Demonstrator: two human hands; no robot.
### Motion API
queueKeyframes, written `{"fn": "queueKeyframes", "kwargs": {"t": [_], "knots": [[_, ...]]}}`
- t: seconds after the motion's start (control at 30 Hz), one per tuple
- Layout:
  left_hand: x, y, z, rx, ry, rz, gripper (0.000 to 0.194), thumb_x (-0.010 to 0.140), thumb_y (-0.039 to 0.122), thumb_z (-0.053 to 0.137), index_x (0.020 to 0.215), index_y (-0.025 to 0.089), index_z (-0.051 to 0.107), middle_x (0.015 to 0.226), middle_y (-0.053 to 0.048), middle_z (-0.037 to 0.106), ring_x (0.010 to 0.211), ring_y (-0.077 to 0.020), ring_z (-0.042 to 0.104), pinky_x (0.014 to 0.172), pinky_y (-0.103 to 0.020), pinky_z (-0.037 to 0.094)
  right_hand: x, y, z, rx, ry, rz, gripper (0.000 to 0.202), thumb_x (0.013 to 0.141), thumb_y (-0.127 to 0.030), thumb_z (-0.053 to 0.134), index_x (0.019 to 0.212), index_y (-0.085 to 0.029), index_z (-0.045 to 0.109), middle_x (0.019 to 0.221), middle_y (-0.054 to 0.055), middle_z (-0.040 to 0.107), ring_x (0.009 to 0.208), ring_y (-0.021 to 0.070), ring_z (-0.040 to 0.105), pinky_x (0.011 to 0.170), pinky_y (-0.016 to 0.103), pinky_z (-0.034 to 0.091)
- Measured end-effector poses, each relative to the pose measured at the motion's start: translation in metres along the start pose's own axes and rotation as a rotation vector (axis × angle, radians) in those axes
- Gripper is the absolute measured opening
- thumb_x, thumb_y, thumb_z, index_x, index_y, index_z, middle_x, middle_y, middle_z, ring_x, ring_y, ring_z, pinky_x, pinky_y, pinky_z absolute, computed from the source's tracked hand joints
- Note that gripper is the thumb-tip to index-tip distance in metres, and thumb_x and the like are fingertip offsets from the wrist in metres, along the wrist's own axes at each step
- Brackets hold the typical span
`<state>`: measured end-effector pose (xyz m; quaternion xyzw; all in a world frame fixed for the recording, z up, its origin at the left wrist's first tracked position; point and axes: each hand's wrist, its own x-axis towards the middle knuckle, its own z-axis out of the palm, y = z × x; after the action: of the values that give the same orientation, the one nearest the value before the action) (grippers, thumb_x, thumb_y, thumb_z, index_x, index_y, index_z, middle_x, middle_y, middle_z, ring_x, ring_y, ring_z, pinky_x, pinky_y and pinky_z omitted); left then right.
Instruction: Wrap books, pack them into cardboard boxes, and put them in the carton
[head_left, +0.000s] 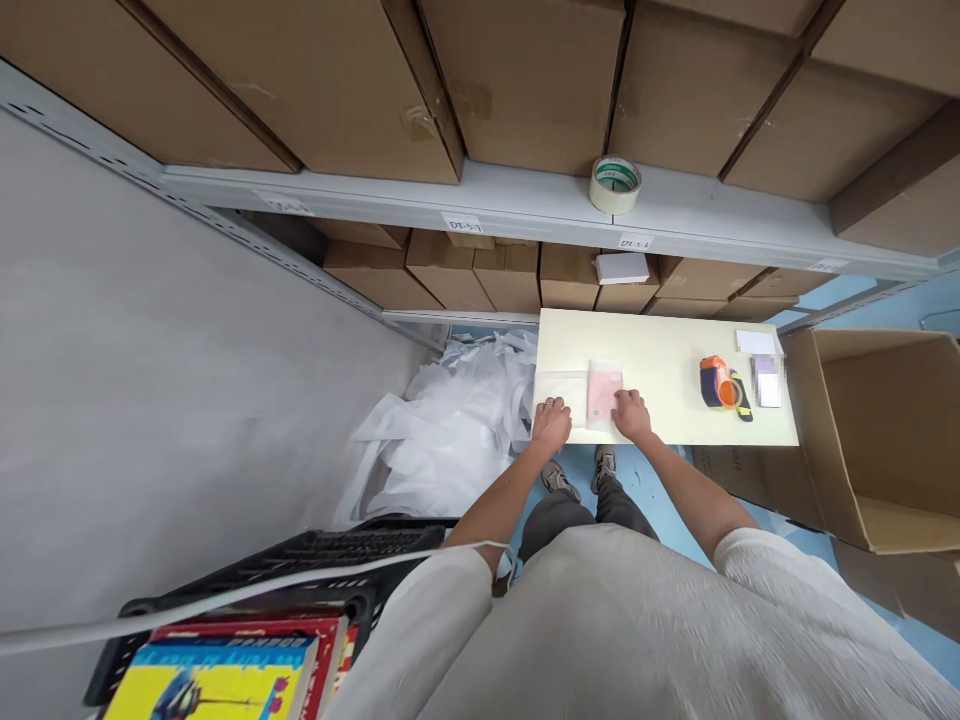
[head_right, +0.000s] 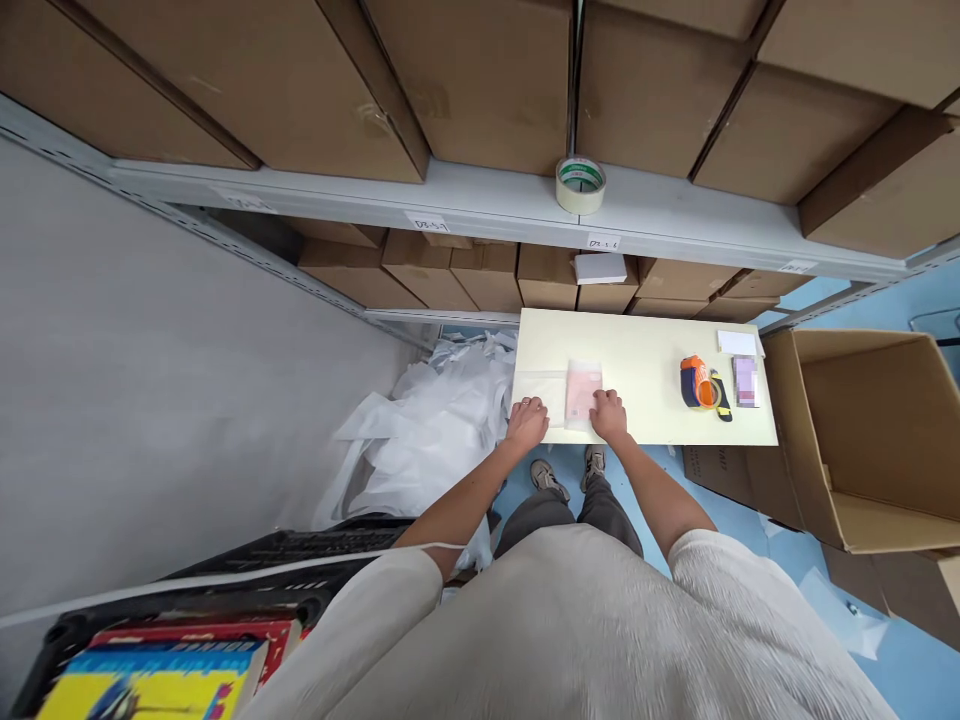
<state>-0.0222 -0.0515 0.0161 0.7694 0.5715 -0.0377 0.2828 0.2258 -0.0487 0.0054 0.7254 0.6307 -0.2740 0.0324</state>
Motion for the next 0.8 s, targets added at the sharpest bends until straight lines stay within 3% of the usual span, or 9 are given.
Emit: {"fn": "queueKeyframes", "kwargs": {"t": [0.13, 0.27, 0.4, 0.57, 0.7, 0.8], "knots": [[0.021, -0.003, -0.008, -0.005, 0.039, 0.037, 0.045, 0.1, 0.013, 0.053, 0.141, 0.025, 0.065, 0.153, -0.014, 0.055, 0.138, -0.0341, 0.049, 0.117, -0.049, 0.042, -0.007, 0.006, 0.004, 0.047, 0.027, -0.003, 0.051, 0.1, -0.028, 0.057, 0.151, -0.021, 0.056, 0.15, 0.017, 0.053, 0.131, 0.0336, 0.056, 0.109, 0.043, 0.05], [0.032, 0.007, -0.01, 0.053, 0.035, 0.107, 0.042, 0.103, 0.016, 0.048, 0.142, 0.022, 0.062, 0.154, -0.015, 0.056, 0.137, -0.0332, 0.052, 0.112, -0.047, 0.046, -0.025, 0.036, 0.001, 0.11, 0.113, 0.023, 0.048, 0.1, -0.03, 0.053, 0.147, -0.019, 0.06, 0.148, 0.017, 0.056, 0.13, 0.0322, 0.058, 0.11, 0.042, 0.051], [0.037, 0.033, -0.008, 0.093, 0.037, 0.205, 0.042, 0.104, 0.018, 0.047, 0.143, 0.022, 0.06, 0.159, -0.014, 0.054, 0.141, -0.0331, 0.05, 0.115, -0.048, 0.044, -0.045, 0.085, -0.015, 0.124, 0.237, 0.127, 0.044, 0.098, -0.029, 0.053, 0.139, -0.019, 0.065, 0.144, 0.017, 0.06, 0.128, 0.0321, 0.06, 0.108, 0.043, 0.051], [0.051, 0.073, -0.006, 0.118, 0.03, 0.261, 0.044, 0.103, 0.019, 0.049, 0.145, 0.024, 0.061, 0.162, -0.013, 0.052, 0.146, -0.0333, 0.048, 0.118, -0.048, 0.042, -0.059, 0.158, -0.054, 0.108, 0.347, 0.347, 0.041, 0.098, -0.028, 0.051, 0.134, -0.017, 0.066, 0.139, 0.018, 0.062, 0.124, 0.0322, 0.06, 0.105, 0.041, 0.049], [0.063, 0.103, 0.002, 0.138, -0.006, 0.251, 0.044, 0.102, 0.02, 0.051, 0.145, 0.023, 0.062, 0.163, -0.014, 0.052, 0.147, -0.0336, 0.048, 0.12, -0.049, 0.042, -0.058, 0.215, -0.087, 0.064, 0.351, 0.49, 0.041, 0.099, -0.026, 0.052, 0.136, -0.014, 0.064, 0.14, 0.02, 0.061, 0.126, 0.0335, 0.058, 0.103, 0.042, 0.047], [0.069, 0.123, 0.012, 0.14, -0.032, 0.226, 0.045, 0.102, 0.019, 0.051, 0.146, 0.024, 0.061, 0.164, -0.014, 0.052, 0.148, -0.0332, 0.047, 0.12, -0.05, 0.042, -0.05, 0.251, -0.104, 0.027, 0.318, 0.491, 0.042, 0.099, -0.025, 0.053, 0.139, -0.014, 0.062, 0.142, 0.021, 0.061, 0.128, 0.0343, 0.056, 0.102, 0.043, 0.047]]}}
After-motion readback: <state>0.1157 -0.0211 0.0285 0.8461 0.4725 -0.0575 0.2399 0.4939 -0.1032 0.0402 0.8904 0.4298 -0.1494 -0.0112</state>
